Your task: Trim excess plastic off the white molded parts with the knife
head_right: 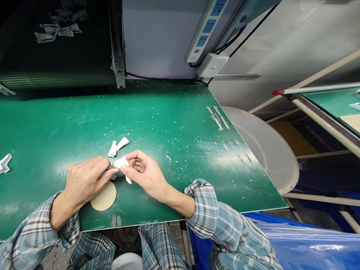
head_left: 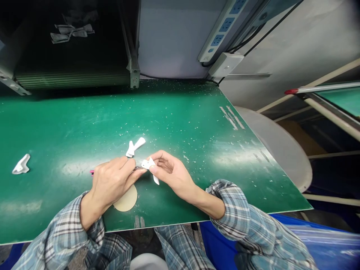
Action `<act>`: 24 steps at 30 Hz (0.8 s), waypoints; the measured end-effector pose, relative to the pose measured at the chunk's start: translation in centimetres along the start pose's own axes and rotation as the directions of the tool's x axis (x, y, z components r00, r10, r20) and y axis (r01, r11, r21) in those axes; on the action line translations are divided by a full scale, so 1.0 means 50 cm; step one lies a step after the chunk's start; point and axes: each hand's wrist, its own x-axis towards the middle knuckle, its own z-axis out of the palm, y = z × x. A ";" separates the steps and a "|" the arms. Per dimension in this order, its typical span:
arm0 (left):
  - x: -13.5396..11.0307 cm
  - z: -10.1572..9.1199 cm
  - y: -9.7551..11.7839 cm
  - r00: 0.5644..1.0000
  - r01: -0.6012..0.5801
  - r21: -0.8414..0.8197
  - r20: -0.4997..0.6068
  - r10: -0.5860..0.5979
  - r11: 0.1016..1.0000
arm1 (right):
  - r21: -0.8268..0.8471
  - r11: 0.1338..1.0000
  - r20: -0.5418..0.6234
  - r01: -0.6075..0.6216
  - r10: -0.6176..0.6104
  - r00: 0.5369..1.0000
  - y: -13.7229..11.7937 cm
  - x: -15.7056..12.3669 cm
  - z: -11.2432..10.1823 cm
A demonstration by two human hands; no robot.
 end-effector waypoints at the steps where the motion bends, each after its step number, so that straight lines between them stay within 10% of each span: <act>1: -0.001 0.001 -0.001 1.000 0.005 -0.045 -0.004 -0.005 0.999 | 0.040 0.999 -0.004 -0.008 0.009 1.000 0.001 0.002 0.000; 9: 0.001 0.003 0.000 0.995 0.100 -0.354 0.052 -0.088 0.930 | 0.463 0.872 0.099 -0.160 0.129 0.987 0.006 0.021 0.002; 24: -0.006 0.002 0.007 0.979 0.148 -0.344 0.180 -0.090 0.927 | 0.446 0.883 0.081 -0.148 0.125 0.989 0.007 0.019 0.002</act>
